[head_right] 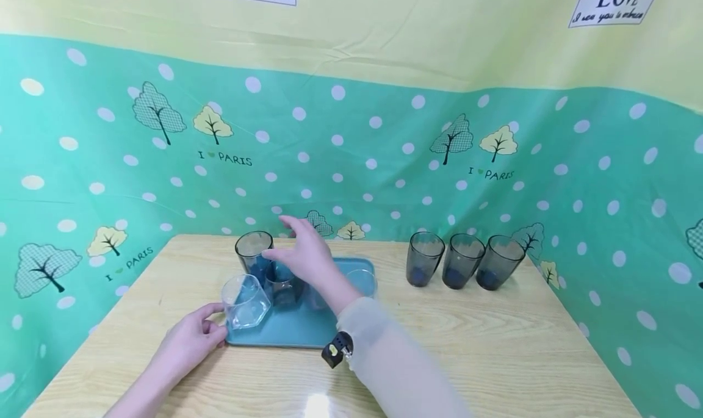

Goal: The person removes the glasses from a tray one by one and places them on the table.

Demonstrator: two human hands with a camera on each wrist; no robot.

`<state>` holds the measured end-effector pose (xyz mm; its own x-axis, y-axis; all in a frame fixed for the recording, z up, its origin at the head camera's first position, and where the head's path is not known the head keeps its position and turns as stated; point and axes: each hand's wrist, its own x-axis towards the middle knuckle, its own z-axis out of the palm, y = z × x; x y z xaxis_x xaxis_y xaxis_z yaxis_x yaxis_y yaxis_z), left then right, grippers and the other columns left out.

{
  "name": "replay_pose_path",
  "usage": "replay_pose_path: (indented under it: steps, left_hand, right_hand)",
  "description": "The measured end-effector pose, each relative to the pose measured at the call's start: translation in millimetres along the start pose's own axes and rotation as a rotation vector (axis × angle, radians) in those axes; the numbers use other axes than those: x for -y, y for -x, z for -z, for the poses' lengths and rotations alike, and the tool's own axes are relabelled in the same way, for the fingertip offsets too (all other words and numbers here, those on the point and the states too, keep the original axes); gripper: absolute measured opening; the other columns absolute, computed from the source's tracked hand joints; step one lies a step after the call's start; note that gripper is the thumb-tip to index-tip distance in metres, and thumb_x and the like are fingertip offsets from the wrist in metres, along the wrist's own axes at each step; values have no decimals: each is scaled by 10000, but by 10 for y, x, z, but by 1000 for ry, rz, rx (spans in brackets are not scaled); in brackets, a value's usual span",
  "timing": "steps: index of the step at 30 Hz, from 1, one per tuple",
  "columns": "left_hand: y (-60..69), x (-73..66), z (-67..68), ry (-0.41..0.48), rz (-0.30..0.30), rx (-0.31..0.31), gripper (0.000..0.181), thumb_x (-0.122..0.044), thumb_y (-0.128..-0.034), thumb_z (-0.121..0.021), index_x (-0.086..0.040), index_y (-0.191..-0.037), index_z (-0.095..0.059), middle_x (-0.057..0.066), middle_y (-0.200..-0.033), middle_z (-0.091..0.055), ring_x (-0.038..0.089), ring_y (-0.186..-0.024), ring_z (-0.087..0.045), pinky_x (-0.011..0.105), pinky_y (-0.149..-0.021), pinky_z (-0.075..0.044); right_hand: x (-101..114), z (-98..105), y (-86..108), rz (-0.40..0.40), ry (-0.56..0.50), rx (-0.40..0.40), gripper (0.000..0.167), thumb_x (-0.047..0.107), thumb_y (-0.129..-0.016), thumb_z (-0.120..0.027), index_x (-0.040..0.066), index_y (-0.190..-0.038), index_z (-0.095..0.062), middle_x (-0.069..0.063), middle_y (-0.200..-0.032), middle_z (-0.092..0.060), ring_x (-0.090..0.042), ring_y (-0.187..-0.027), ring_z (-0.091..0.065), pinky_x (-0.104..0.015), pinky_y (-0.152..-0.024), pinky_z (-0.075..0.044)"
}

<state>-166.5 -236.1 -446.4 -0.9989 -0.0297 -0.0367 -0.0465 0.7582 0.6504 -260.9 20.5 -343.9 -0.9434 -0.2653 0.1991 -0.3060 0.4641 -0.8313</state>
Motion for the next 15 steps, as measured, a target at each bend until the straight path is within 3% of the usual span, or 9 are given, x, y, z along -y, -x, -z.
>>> replay_pose_path:
  steps: [3,9,15]
  left_hand:
    - [-2,1,3,1,2,12,647,-157,-946,-732,30,-1543,-572,-67,-787,-689,156,-694,-617,698,-1056,-370]
    - [-6,0,15,-29,-7,5,636,-173,-949,-743,4,-1540,-589,-90,-781,-689,140,-682,-608,538,-873,-465]
    - [-17,1,29,-54,-25,10,655,-176,-933,-749,6,-1541,-585,-95,-785,-675,136,-674,-595,577,-901,-454]
  right_hand:
    - [23,-98,-43,-12,-6,21,844,348,-934,-909,217,-1662,-503,-8,-1565,-577,-251,-1371,-582,-444,-1027,-555]
    - [28,-229,-127,-35,-43,63,860,334,-935,-909,196,-1672,-488,-19,-1588,-583,-247,-1413,-573,-454,-1070,-541]
    - [-5,-309,-182,-57,-37,96,870,352,-937,-906,191,-1678,-479,-6,-1613,-569,-251,-1442,-561,-461,-1111,-519]
